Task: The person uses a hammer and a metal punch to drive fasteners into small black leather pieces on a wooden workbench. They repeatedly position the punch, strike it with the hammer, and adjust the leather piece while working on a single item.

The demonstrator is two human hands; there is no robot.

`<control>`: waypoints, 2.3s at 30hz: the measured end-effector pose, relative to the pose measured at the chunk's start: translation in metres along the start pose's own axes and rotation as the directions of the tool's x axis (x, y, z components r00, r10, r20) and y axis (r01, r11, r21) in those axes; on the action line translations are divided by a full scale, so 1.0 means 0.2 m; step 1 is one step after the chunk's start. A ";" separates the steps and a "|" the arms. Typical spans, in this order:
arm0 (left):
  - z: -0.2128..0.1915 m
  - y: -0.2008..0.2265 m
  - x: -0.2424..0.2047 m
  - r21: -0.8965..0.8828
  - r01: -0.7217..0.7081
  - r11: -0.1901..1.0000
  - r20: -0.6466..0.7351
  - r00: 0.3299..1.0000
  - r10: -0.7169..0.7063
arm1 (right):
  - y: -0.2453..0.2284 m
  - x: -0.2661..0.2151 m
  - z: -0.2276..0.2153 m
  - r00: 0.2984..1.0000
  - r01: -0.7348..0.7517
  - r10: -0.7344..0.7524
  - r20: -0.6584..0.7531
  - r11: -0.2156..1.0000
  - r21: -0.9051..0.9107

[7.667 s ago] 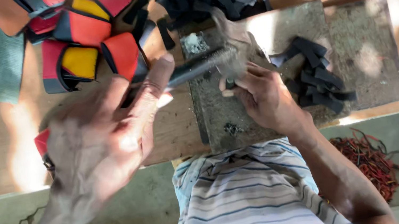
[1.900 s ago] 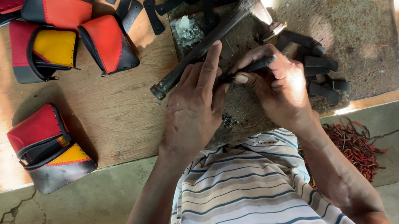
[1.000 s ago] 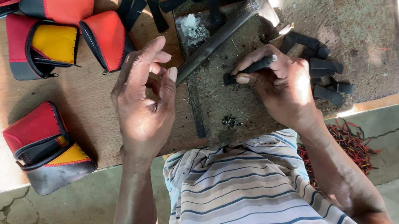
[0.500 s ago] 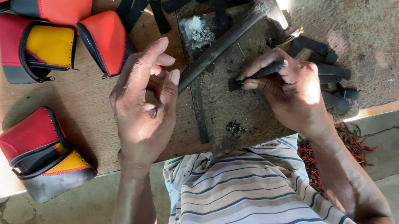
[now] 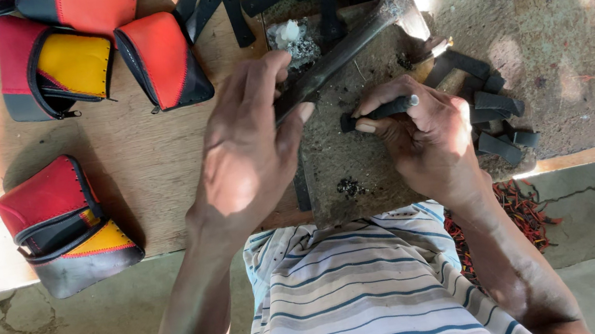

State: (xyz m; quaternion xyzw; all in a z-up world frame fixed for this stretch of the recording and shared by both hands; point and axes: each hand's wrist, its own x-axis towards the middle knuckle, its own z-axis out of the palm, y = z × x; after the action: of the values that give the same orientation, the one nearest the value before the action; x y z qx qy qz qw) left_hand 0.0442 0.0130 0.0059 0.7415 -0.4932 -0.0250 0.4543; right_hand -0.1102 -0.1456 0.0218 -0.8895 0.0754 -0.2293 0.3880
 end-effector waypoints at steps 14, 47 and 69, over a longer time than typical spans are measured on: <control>-0.02 -0.04 0.03 0.198 0.106 0.974 0.030 0.993 -0.114 | -0.01 0.01 0.00 0.999 -0.006 0.004 0.045 0.999 0.042; -0.50 0.26 0.01 0.374 -0.139 0.917 0.075 0.990 0.120 | 0.05 -0.02 0.04 0.998 -0.057 0.057 0.039 0.998 0.000; 0.13 0.23 -0.08 0.130 0.152 0.980 0.275 0.944 -0.183 | 0.10 -0.03 0.00 0.905 -0.341 0.406 -0.126 0.871 0.355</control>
State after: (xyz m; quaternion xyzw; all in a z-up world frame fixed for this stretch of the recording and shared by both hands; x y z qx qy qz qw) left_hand -0.0090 0.0042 0.0156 0.7925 -0.4894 -0.1438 0.3343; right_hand -0.1145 -0.1571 0.0056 -0.7547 0.2457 -0.2456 0.5565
